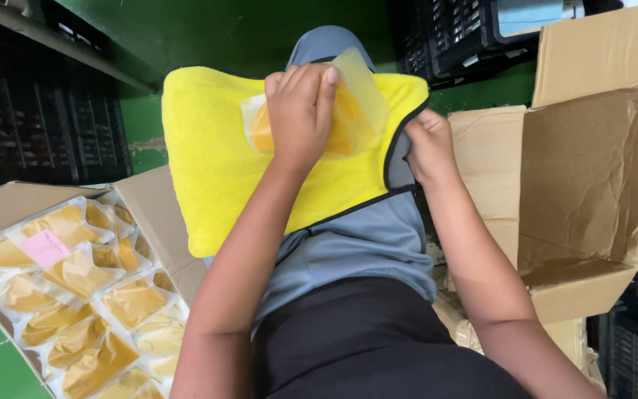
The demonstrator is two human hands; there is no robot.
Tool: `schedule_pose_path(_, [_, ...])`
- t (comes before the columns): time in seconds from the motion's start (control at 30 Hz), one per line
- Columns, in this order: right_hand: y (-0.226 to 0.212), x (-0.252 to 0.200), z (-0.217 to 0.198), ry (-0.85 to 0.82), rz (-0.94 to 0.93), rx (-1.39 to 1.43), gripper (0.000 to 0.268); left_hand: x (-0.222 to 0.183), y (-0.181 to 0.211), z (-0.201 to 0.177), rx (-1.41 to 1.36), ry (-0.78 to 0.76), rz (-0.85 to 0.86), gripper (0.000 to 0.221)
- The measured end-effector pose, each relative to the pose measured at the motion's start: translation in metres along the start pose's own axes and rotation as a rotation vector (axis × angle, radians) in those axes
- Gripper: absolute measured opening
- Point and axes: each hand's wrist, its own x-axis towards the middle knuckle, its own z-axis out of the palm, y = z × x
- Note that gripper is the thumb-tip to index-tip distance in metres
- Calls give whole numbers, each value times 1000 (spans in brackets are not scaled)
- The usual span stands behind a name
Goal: The person wipes a plastic pouch containing yellow powder with a cloth on their lap, then places the top of the pouch into a heat sealer on a table to seal it before stacking it in a group of other pouches.
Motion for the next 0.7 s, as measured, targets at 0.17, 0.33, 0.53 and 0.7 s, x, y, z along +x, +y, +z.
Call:
schedule_pose_path(0.17, [1,9,-8,67,126,146,21,2,-3,-6,-61,36,1,34])
schedule_pose_path(0.33, [-12,19,-6,16,82,47,25,1,-7,2,-107,-120,5,43])
schedule_pose_path(0.53, [-46,24,18,-264,-72,-190,52,-2,-9,32,40,-319,13,34])
schedule_pose_path(0.7, [-55,16,57,-68,-191,-179,15,0,-6,31,68,-315,33,37])
